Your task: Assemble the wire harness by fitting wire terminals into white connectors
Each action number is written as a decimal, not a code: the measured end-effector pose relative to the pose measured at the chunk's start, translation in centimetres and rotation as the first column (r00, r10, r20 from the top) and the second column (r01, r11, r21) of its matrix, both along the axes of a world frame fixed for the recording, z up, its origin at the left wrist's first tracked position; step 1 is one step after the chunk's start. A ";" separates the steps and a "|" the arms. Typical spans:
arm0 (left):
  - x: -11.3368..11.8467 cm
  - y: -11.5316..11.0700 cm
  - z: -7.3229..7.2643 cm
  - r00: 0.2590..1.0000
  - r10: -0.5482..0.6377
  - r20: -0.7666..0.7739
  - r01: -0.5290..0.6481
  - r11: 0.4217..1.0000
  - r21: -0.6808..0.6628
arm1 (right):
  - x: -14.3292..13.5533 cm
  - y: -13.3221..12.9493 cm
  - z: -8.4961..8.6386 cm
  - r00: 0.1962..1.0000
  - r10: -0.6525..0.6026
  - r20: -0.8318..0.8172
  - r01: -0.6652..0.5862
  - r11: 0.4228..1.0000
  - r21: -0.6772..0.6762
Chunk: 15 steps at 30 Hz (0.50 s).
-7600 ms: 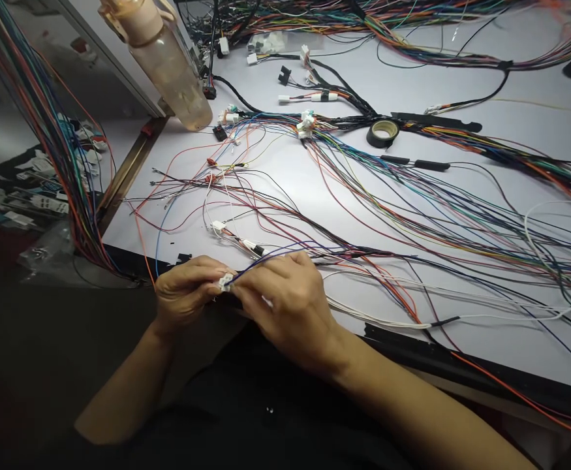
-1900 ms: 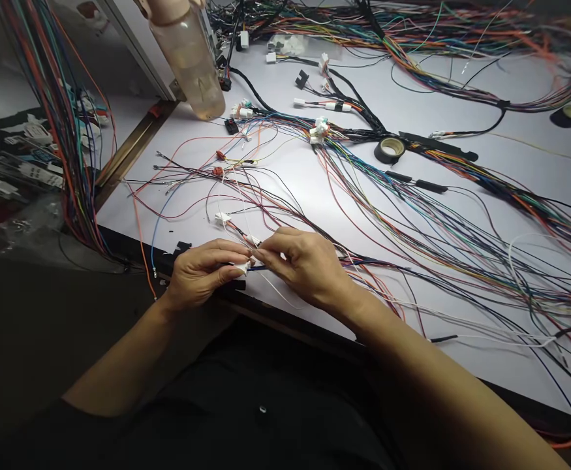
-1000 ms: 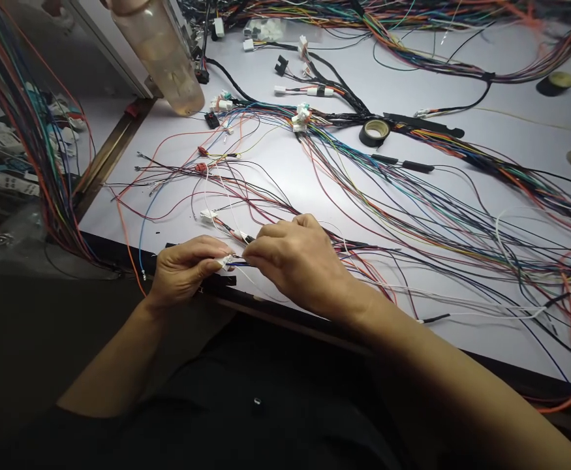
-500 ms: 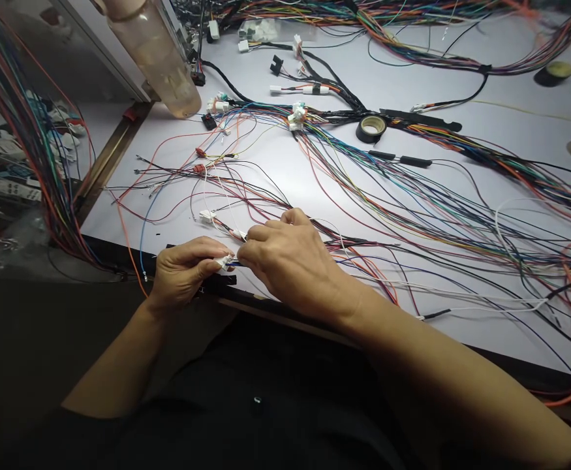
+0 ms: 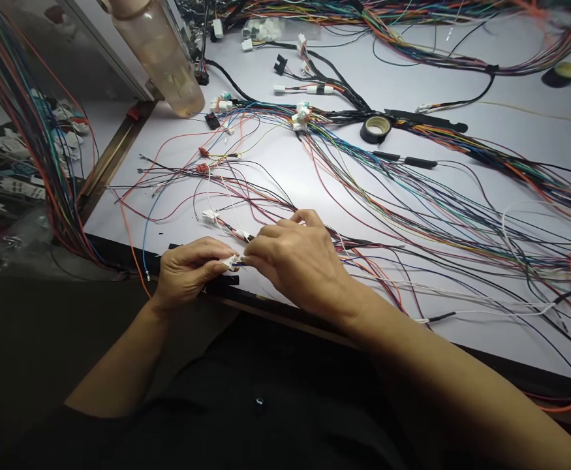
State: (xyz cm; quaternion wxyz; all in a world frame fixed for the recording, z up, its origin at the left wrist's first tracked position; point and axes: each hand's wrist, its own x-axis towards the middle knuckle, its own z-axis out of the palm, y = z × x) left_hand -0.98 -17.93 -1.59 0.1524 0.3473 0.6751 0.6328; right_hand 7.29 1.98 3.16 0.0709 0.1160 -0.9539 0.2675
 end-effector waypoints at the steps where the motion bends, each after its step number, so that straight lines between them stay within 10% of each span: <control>1: 0.0 0.0 0.0 1.000 -0.001 0.001 0.001 1.000 0.003 | 0.0 0.0 0.0 1.000 0.005 -0.004 -0.005 1.000 -0.006; 15: 0.0 -0.3 -0.7 0.989 0.051 0.140 -0.059 0.997 0.051 | -0.1 -2.5 -2.3 0.981 -0.131 -0.147 0.104 0.979 -0.176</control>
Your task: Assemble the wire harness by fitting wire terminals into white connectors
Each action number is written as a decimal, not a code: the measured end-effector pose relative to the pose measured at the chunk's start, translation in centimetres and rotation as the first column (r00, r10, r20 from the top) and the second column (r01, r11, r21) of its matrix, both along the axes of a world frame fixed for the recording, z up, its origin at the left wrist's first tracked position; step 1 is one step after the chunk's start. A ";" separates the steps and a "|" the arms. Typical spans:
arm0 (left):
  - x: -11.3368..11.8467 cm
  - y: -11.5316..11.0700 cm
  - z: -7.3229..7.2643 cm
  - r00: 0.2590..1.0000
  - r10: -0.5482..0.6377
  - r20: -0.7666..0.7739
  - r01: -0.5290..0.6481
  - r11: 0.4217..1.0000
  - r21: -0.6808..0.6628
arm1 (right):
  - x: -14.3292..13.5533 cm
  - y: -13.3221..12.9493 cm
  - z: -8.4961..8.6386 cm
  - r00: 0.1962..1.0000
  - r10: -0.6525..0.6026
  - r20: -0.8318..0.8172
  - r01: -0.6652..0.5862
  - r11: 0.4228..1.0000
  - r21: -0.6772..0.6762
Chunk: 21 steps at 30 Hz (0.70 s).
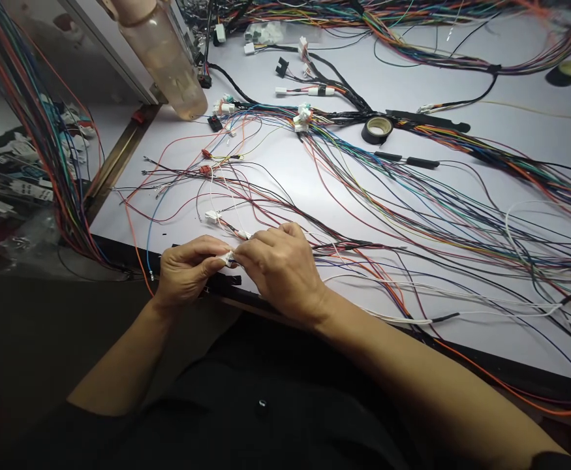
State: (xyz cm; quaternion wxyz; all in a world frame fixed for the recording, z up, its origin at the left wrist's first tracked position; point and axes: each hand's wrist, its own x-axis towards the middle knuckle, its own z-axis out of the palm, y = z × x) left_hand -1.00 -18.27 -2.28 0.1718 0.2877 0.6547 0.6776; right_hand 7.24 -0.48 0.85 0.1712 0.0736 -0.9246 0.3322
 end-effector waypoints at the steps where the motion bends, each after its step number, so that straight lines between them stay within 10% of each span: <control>1: 0.0 0.0 -0.1 1.000 0.002 0.020 -0.003 1.000 0.014 | -0.1 -0.2 -0.1 1.000 -0.011 -0.004 0.011 1.000 -0.016; 21: -0.1 -0.5 -0.2 0.999 0.010 0.037 -0.010 1.000 -0.018 | -0.4 -0.2 -0.1 0.999 0.036 0.013 -0.035 0.995 -0.090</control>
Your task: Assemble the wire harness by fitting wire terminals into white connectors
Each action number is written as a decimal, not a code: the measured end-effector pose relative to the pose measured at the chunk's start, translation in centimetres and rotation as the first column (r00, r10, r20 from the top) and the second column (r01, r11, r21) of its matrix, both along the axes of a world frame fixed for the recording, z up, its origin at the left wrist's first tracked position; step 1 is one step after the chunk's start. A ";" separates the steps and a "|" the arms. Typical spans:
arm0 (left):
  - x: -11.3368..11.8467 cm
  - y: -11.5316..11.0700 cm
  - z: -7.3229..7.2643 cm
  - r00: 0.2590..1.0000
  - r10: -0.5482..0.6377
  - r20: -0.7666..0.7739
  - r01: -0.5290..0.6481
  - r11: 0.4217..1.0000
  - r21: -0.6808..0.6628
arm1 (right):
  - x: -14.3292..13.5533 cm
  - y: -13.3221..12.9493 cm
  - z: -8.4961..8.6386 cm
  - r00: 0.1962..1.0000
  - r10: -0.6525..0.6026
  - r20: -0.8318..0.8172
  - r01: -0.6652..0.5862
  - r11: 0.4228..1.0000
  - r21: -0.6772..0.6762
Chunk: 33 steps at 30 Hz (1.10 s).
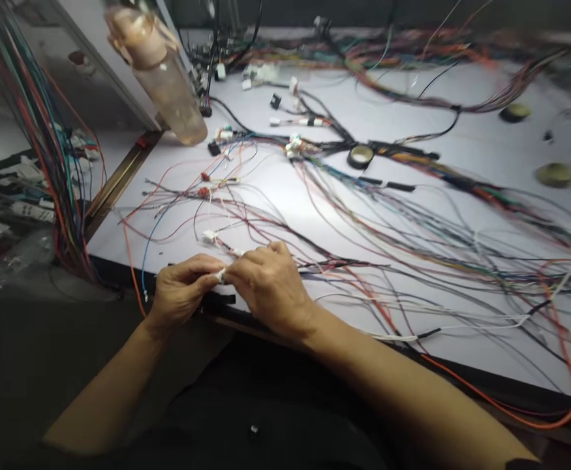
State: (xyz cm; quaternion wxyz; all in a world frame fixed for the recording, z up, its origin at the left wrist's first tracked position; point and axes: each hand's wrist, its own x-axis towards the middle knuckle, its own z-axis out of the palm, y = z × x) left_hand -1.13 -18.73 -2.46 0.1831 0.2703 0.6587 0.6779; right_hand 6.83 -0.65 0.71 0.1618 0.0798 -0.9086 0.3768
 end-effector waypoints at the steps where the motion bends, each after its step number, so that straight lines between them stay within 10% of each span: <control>1: 0.0 -0.1 0.1 1.000 0.000 -0.012 0.000 1.000 -0.025 | 0.0 0.0 0.0 1.000 -0.003 0.007 0.003 1.000 0.000; 12: -1.2 0.3 2.5 0.964 -0.118 -0.238 0.092 0.989 -0.114 | 0.4 0.9 2.1 0.981 0.083 0.178 -0.147 0.911 0.386; 18: -3.2 1.4 3.6 0.964 -0.059 -0.261 0.029 0.993 -0.116 | -0.2 2.9 1.7 0.979 0.028 0.200 -0.104 0.918 0.383; 25: -1.5 2.7 3.1 0.947 0.281 0.159 -0.293 0.954 0.058 | -0.9 3.8 0.6 0.980 -0.084 0.183 0.045 0.977 0.207; 33: 1.6 8.2 3.4 0.831 0.228 0.508 -0.326 0.939 0.111 | -2.2 2.6 0.0 0.994 -0.065 0.089 0.042 0.968 0.246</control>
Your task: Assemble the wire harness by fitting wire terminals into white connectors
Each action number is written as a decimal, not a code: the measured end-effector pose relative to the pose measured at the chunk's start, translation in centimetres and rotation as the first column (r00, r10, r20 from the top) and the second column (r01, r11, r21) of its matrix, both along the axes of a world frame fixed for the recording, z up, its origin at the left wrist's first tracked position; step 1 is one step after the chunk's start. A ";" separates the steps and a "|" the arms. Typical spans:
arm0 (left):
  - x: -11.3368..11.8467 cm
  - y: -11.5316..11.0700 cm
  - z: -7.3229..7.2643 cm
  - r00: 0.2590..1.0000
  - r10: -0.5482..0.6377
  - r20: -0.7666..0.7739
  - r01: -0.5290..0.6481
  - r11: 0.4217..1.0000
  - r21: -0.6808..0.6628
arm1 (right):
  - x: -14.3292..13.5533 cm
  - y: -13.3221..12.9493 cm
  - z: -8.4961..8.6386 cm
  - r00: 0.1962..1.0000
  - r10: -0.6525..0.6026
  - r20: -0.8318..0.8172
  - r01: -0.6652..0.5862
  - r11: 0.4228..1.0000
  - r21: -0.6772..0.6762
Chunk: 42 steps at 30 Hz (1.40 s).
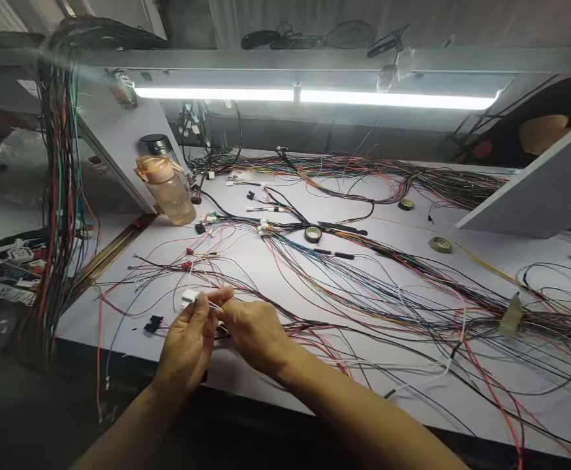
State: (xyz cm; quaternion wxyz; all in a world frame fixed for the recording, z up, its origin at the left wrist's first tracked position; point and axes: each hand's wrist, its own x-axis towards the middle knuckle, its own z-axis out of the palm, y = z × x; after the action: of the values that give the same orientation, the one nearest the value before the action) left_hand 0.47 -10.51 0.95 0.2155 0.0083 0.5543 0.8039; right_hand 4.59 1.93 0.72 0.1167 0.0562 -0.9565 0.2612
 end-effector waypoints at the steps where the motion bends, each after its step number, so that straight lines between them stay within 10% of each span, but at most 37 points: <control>1: -0.2 0.7 0.1 0.999 0.039 0.025 -0.039 0.999 0.024 | 0.0 0.0 -0.2 1.000 -0.015 -0.015 0.015 0.999 0.045; 10: -1.7 2.1 0.0 0.973 0.062 0.221 -0.123 0.954 0.275 | 3.0 2.1 -1.7 0.990 -0.004 -0.140 0.029 0.985 0.173; 16: -3.6 1.6 -0.2 0.940 0.092 0.329 -0.206 0.921 0.329 | 4.0 4.5 -0.8 0.991 0.071 0.113 -0.086 0.987 0.137; 22: -4.7 1.2 -1.0 0.941 0.129 0.313 -0.211 0.947 0.243 | -1.4 11.2 1.7 0.993 -0.056 0.106 0.067 0.992 -0.104; 27: -4.4 1.2 -1.0 0.926 0.138 0.352 -0.217 0.956 0.196 | -8.2 16.3 0.6 0.951 -0.309 0.029 0.309 0.951 0.014; 32: -4.7 1.3 -1.1 0.905 0.147 0.398 -0.232 0.957 0.173 | -12.6 18.7 -1.9 0.963 -0.253 0.093 0.228 0.949 0.217; 42: -5.0 1.5 -0.9 0.857 0.199 0.475 -0.285 0.952 0.114 | -14.0 20.4 -3.3 0.981 -0.191 0.020 0.188 0.975 0.120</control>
State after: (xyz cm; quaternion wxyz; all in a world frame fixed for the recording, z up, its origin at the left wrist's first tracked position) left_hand -4.58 -9.04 0.04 0.2353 -0.2318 0.4091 0.8506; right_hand -9.42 22.38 -2.54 0.1225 -0.0326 -0.9730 0.1930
